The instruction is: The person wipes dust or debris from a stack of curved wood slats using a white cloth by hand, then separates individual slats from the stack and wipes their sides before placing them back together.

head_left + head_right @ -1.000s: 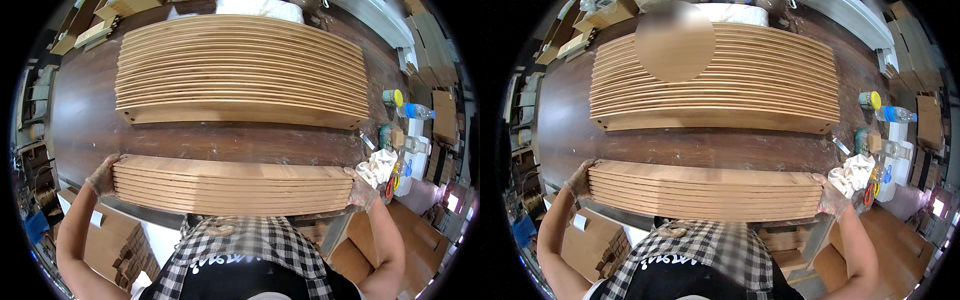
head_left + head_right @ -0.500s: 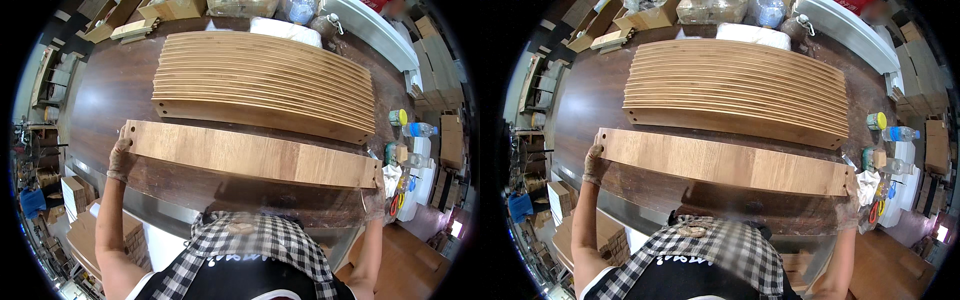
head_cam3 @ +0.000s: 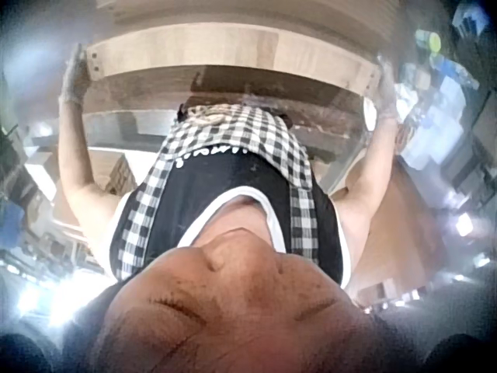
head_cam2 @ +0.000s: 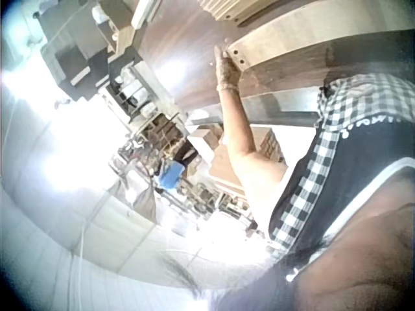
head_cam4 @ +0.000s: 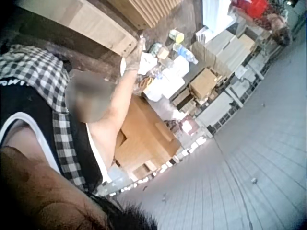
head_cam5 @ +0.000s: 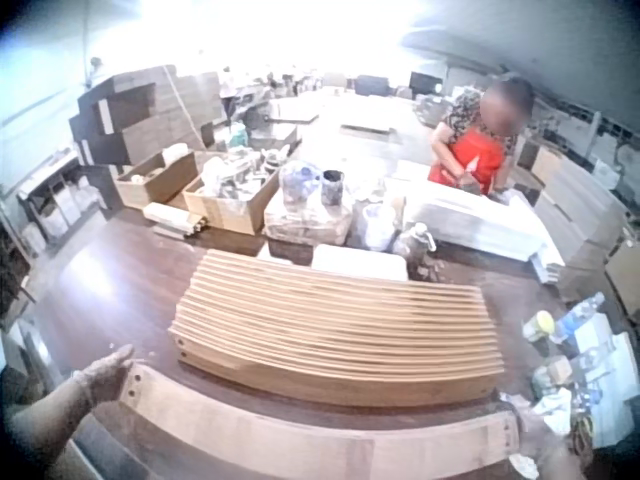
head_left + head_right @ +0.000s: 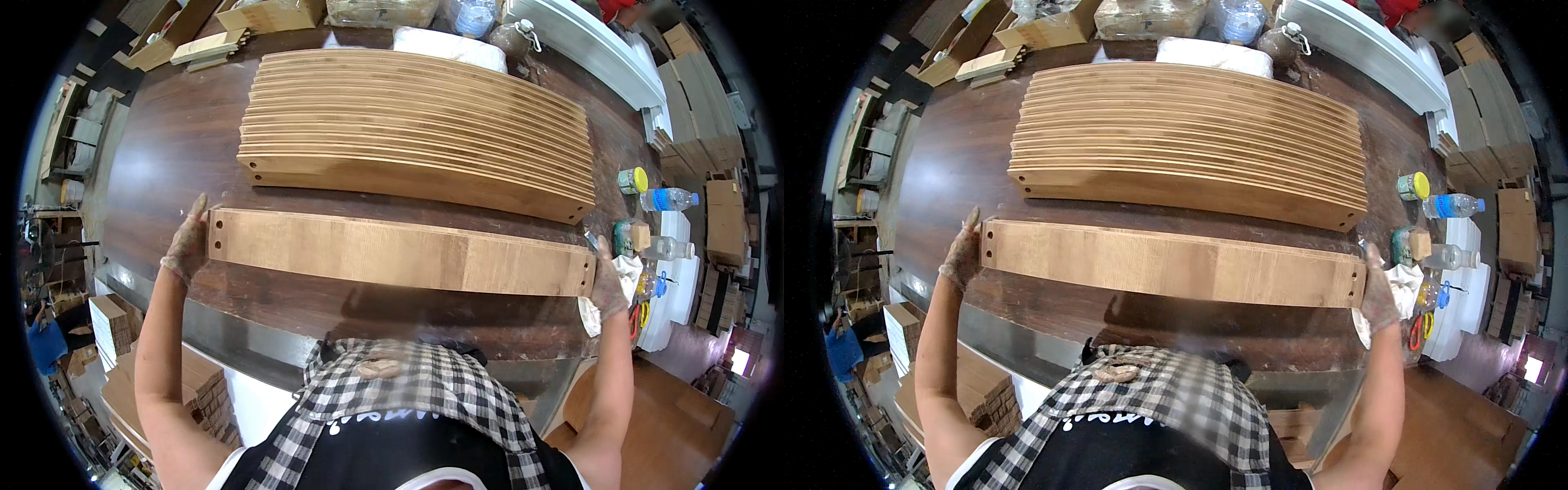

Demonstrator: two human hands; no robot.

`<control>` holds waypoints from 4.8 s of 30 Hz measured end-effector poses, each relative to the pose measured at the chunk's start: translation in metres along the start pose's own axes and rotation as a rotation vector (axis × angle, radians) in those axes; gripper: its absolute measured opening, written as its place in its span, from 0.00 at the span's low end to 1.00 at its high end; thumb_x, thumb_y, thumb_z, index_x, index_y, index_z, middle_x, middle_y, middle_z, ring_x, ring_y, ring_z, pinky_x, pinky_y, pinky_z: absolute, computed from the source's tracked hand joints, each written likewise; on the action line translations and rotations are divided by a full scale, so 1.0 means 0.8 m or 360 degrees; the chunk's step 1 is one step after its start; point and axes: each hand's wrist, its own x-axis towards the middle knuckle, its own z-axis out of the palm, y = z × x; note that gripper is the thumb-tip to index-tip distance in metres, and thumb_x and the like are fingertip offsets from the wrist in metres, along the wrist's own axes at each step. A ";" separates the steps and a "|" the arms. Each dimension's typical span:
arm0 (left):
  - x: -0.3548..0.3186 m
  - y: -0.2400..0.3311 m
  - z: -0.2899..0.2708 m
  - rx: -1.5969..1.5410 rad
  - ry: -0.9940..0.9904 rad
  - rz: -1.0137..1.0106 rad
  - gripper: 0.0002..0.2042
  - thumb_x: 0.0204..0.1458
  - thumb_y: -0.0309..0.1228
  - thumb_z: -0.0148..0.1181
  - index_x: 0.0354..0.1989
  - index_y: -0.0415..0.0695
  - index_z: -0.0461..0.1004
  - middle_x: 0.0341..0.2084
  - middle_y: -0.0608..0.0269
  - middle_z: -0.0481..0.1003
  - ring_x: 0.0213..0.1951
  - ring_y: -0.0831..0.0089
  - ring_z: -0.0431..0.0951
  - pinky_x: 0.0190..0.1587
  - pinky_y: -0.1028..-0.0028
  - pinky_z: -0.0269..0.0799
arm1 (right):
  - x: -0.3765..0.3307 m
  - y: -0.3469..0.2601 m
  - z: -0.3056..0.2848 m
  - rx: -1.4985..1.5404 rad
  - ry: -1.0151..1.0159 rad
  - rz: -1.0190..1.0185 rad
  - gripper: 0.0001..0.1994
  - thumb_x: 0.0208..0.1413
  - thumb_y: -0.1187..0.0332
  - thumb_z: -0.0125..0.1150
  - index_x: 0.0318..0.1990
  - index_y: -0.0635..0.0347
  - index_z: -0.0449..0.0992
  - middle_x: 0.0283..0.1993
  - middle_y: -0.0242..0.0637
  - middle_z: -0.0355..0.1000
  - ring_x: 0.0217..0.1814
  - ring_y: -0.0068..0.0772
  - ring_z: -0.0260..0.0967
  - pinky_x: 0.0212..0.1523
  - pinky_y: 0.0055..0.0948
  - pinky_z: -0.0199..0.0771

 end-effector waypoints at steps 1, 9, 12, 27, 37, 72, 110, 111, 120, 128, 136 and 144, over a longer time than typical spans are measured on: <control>-0.002 0.000 0.004 0.0227 0.0086 0.0018 0.37 0.54 0.65 0.57 0.66 0.52 0.67 0.48 0.68 0.68 0.41 0.76 0.66 0.44 0.73 0.63 | 0.008 0.012 0.010 -0.0062 0.0136 -0.0104 0.31 0.66 0.45 0.54 0.64 0.61 0.67 0.56 0.36 0.74 0.57 0.31 0.73 0.56 0.36 0.76; -0.027 -0.021 0.031 0.0279 0.0088 0.0285 0.41 0.58 0.63 0.52 0.66 0.38 0.64 0.56 0.59 0.73 0.58 0.68 0.72 0.59 0.69 0.66 | -0.002 0.040 0.024 -0.0352 0.0427 -0.0497 0.24 0.65 0.55 0.56 0.60 0.64 0.72 0.57 0.36 0.73 0.59 0.31 0.70 0.62 0.31 0.68; -0.028 -0.032 0.031 0.0131 -0.0015 0.0547 0.40 0.63 0.62 0.45 0.70 0.38 0.59 0.61 0.53 0.69 0.62 0.65 0.69 0.66 0.66 0.61 | -0.002 0.056 0.013 0.0009 0.0370 -0.0589 0.23 0.67 0.54 0.51 0.60 0.63 0.72 0.57 0.38 0.73 0.58 0.32 0.71 0.62 0.33 0.67; 0.060 -0.132 0.043 0.0346 0.0512 0.1383 0.32 0.69 0.51 0.37 0.74 0.42 0.53 0.58 0.54 0.73 0.57 0.66 0.73 0.61 0.68 0.66 | 0.068 0.135 0.021 -0.0539 0.0882 -0.1620 0.28 0.72 0.54 0.43 0.67 0.70 0.63 0.68 0.48 0.64 0.68 0.40 0.62 0.68 0.37 0.60; 0.044 -0.107 0.030 -0.0091 0.0289 0.1156 0.30 0.70 0.47 0.42 0.73 0.39 0.55 0.67 0.50 0.64 0.68 0.59 0.64 0.70 0.63 0.59 | 0.054 0.105 -0.013 -0.0486 0.0523 -0.1331 0.28 0.72 0.56 0.40 0.71 0.69 0.57 0.71 0.52 0.60 0.72 0.45 0.58 0.72 0.41 0.56; 0.225 0.140 0.101 0.0111 0.0004 0.0484 0.37 0.59 0.65 0.50 0.62 0.43 0.71 0.51 0.60 0.78 0.49 0.69 0.79 0.53 0.61 0.76 | 0.256 -0.156 0.118 -0.0408 -0.0151 -0.0812 0.26 0.68 0.56 0.53 0.67 0.64 0.66 0.61 0.36 0.71 0.60 0.28 0.68 0.60 0.28 0.68; -0.037 -0.170 0.264 0.2359 0.0025 0.2417 0.36 0.50 0.54 0.63 0.63 0.44 0.66 0.66 0.47 0.62 0.67 0.47 0.61 0.67 0.43 0.51 | -0.019 0.094 0.275 -0.1673 0.0615 -0.2121 0.23 0.62 0.68 0.55 0.66 0.56 0.69 0.69 0.41 0.66 0.74 0.44 0.57 0.74 0.43 0.54; -0.039 -0.170 0.270 0.2347 0.0008 0.2414 0.36 0.51 0.54 0.63 0.64 0.44 0.66 0.66 0.47 0.62 0.67 0.47 0.61 0.67 0.43 0.51 | -0.029 0.085 0.259 -0.1451 0.0568 -0.2129 0.23 0.62 0.71 0.55 0.66 0.57 0.69 0.69 0.41 0.66 0.74 0.44 0.59 0.73 0.40 0.57; -0.047 -0.172 0.246 0.2362 0.0120 0.2402 0.38 0.50 0.54 0.63 0.65 0.46 0.62 0.66 0.48 0.63 0.67 0.46 0.60 0.68 0.42 0.48 | 0.001 -0.042 -0.013 -0.1632 0.1433 -0.1502 0.24 0.56 0.69 0.60 0.60 0.67 0.71 0.63 0.55 0.68 0.67 0.56 0.64 0.68 0.43 0.62; -0.056 -0.171 0.255 0.2527 0.0205 0.2348 0.39 0.51 0.56 0.63 0.67 0.46 0.59 0.65 0.46 0.62 0.67 0.44 0.60 0.68 0.42 0.47 | 0.077 -0.075 -0.091 -0.2239 0.1528 -0.1165 0.27 0.52 0.62 0.62 0.61 0.60 0.71 0.58 0.46 0.72 0.61 0.54 0.67 0.64 0.48 0.64; -0.048 -0.177 0.261 0.2550 0.0237 0.2274 0.39 0.46 0.57 0.66 0.63 0.48 0.64 0.64 0.51 0.64 0.66 0.46 0.61 0.67 0.43 0.49 | 0.066 -0.094 -0.081 -0.1121 0.0899 -0.1970 0.24 0.57 0.70 0.61 0.62 0.62 0.70 0.47 0.37 0.78 0.44 0.40 0.76 0.52 0.40 0.74; -0.041 -0.174 0.258 0.2550 0.0218 0.2233 0.37 0.43 0.58 0.66 0.61 0.51 0.68 0.64 0.55 0.66 0.66 0.52 0.63 0.68 0.46 0.51 | 0.072 -0.010 0.116 -0.0555 0.0057 -0.1773 0.21 0.65 0.64 0.59 0.62 0.64 0.71 0.58 0.37 0.74 0.59 0.29 0.70 0.59 0.29 0.73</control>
